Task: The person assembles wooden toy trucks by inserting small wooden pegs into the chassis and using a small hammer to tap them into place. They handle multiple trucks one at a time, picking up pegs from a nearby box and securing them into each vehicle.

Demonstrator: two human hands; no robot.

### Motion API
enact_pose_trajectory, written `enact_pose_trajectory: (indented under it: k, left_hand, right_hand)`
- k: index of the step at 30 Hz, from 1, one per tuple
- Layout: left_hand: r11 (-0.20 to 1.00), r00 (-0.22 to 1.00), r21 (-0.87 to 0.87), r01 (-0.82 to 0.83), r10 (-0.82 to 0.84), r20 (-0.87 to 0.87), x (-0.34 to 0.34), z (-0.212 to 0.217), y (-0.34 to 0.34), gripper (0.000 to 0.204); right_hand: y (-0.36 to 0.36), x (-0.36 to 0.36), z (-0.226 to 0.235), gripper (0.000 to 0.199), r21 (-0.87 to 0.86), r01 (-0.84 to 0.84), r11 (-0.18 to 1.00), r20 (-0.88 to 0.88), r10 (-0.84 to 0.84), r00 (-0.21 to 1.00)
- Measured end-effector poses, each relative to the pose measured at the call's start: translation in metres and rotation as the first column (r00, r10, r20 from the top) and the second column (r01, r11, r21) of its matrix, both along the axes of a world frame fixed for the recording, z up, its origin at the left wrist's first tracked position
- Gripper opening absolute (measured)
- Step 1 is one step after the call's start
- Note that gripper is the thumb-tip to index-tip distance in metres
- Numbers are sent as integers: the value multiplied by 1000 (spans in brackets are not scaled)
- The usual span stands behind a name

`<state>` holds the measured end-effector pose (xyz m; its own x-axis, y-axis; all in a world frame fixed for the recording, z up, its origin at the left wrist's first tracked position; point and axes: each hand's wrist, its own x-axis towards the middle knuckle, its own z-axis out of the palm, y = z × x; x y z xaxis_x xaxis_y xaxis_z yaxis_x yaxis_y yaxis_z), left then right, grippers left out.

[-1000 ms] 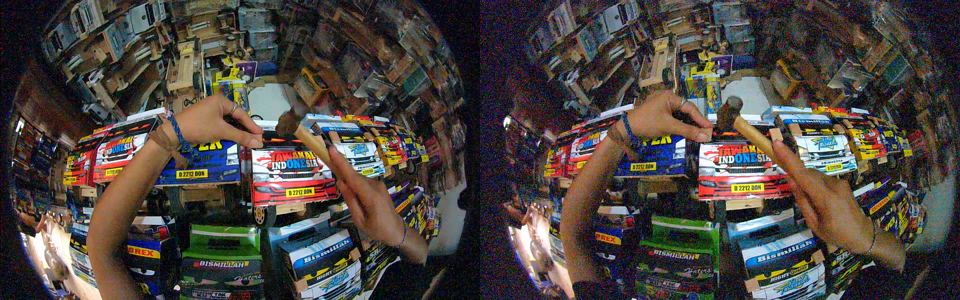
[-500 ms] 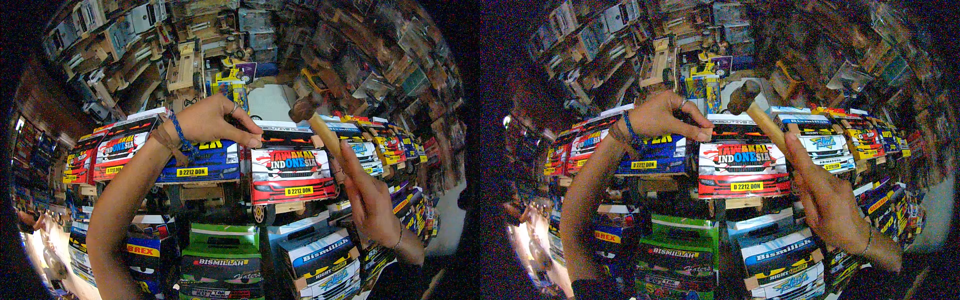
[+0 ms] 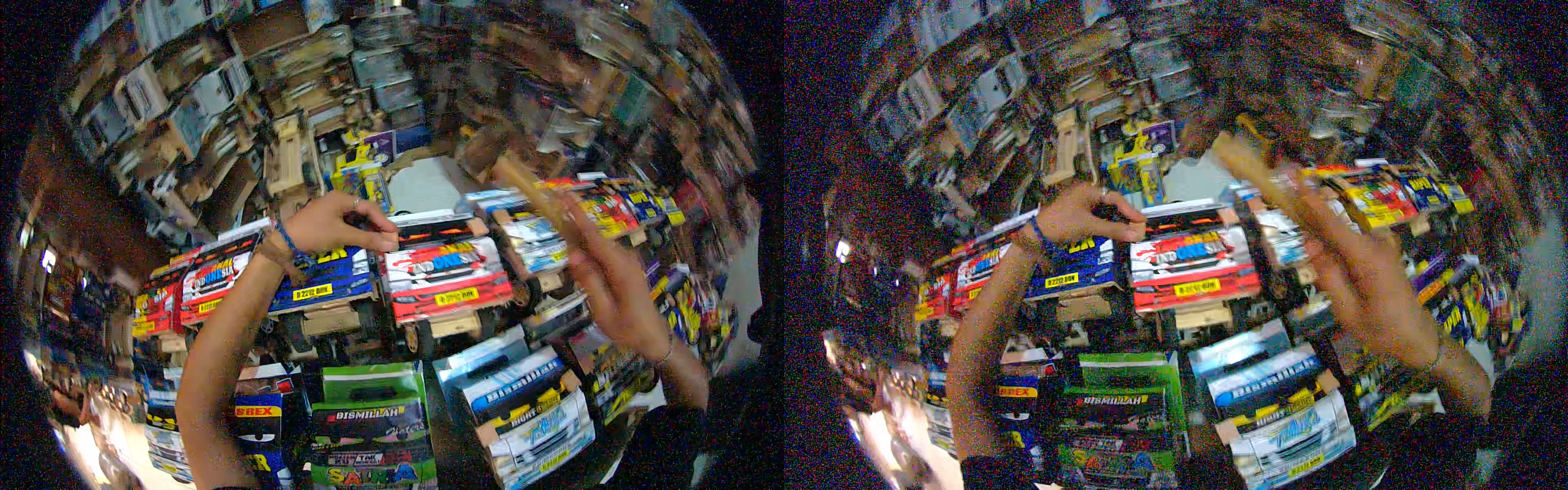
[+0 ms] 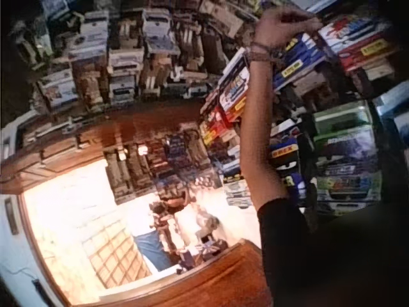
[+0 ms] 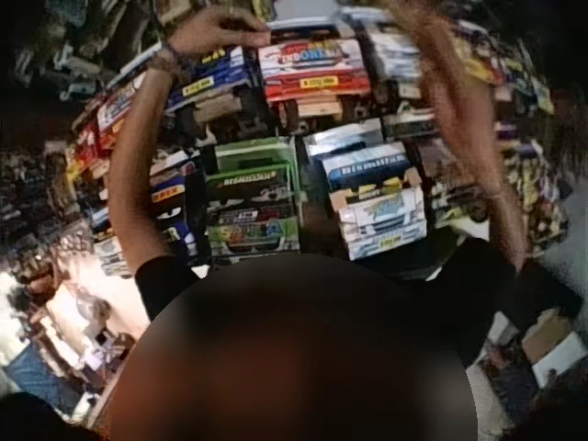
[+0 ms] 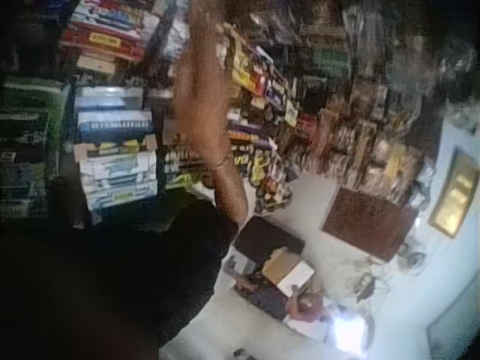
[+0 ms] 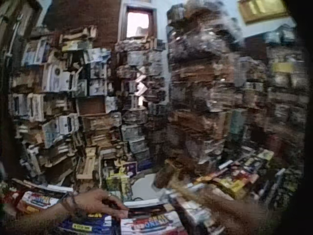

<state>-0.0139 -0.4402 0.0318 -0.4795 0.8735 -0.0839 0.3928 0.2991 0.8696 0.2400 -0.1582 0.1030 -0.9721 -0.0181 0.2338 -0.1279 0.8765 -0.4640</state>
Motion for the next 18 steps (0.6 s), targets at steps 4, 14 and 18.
enact_pose_trajectory:
  k: [4, 14, 18]
  left_hand:
    - [999, 993, 8, 33, -32, -116, -4, -8, 2, 25]
    - [989, 990, -58, -138, 136, -33, -44, -18, -9, 22]
    - [964, 968, -108, -243, 233, -95, -47, -2, -1, 22]
  right_hand:
    - [31, 89, 23, 47, -276, 316, 908, -483, -415, 771]
    - [128, 391, -4, 47, -519, 675, 524, -328, -852, 409]
    - [127, 451, -115, 45, -472, 831, 296, 303, -830, 468]
